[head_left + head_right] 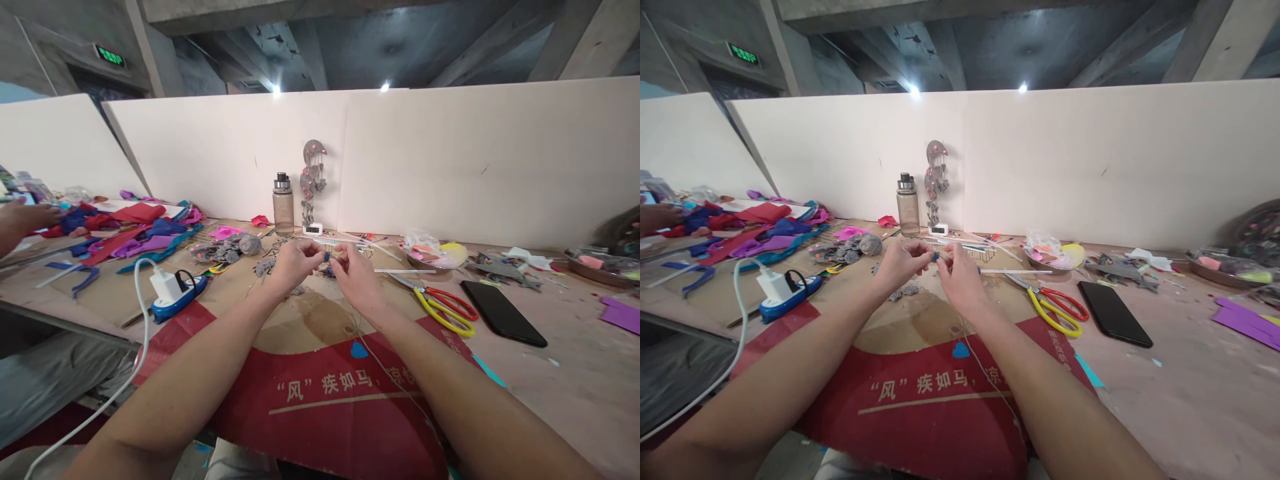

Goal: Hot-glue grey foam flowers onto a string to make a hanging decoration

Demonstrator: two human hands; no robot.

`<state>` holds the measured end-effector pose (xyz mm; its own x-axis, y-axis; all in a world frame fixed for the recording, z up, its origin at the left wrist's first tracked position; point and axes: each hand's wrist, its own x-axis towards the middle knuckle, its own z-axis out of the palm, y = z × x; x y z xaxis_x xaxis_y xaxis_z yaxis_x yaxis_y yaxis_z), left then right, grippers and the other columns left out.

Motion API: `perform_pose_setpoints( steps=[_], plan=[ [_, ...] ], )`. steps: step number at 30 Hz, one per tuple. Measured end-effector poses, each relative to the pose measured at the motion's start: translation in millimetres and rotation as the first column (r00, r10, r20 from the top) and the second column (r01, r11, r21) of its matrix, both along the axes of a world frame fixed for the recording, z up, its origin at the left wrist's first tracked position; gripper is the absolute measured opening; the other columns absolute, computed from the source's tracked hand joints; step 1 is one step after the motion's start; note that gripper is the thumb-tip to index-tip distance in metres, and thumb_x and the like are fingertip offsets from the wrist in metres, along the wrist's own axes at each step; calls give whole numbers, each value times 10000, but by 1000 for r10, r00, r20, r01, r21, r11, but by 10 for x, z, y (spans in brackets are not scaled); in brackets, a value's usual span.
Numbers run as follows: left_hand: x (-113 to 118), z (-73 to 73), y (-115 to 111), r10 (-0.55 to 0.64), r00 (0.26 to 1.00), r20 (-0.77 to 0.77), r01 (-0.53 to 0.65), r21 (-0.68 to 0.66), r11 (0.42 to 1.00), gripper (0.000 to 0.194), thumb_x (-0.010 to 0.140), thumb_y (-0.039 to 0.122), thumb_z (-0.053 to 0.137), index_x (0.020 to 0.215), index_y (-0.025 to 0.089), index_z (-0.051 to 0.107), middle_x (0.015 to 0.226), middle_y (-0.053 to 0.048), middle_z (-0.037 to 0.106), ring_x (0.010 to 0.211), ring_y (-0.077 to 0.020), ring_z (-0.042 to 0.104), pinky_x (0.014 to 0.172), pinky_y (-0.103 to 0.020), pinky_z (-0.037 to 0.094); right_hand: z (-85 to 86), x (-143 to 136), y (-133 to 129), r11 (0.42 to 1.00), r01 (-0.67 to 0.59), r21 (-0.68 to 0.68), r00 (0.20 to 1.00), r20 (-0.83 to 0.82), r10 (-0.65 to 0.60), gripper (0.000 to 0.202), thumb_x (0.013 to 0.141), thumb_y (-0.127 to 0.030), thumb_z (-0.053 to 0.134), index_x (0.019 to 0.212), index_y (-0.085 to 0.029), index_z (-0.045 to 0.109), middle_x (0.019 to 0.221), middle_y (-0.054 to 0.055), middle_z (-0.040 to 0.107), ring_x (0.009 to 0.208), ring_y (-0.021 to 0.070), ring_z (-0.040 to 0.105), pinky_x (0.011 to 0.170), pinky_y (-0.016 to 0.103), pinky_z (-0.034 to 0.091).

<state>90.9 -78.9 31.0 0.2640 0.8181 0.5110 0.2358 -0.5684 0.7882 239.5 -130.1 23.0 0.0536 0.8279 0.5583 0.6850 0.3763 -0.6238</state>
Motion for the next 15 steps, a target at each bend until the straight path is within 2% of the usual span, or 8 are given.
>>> perform_pose_setpoints(
  steps=[4, 8, 11, 15],
  plan=[
    [-78, -19, 140, 91, 993, 72, -94, 45, 995, 108, 714, 259, 603, 685, 163, 645, 529, 17, 581, 433, -85, 497, 423, -185, 405, -11, -46, -49, 997, -61, -50, 998, -31, 60, 150, 864, -262, 450, 950, -197, 555, 871, 31, 641, 788, 166, 562, 734, 282, 389],
    [-202, -14, 295, 206, 964, 168, -217, 48, 975, 128, 716, 280, 610, 703, 160, 652, 525, 19, 580, 421, -78, 483, 406, -177, 375, -11, -129, -133, 977, -190, -98, 982, 0, 190, 198, 875, -237, 413, 861, -202, 607, 754, 5, 620, 732, 154, 547, 710, 271, 382],
    [-330, 6, 429, 275, 911, 308, -285, -14, 958, 134, 706, 285, 611, 712, 157, 648, 535, 17, 575, 436, -81, 497, 404, -173, 368, 0, -193, -187, 953, -269, -138, 963, -18, 269, 199, 870, -249, 436, 835, -201, 627, 684, -13, 591, 671, 141, 527, 664, 260, 367],
    [-532, 25, 621, 322, 778, 539, -338, -73, 938, 135, 681, 281, 618, 724, 154, 631, 557, 23, 567, 460, -73, 502, 400, -160, 347, 77, -222, -257, 930, -322, -179, 946, -101, 308, 214, 873, -279, 458, 817, -199, 648, 662, -25, 583, 613, 122, 499, 606, 245, 354]
  ],
)
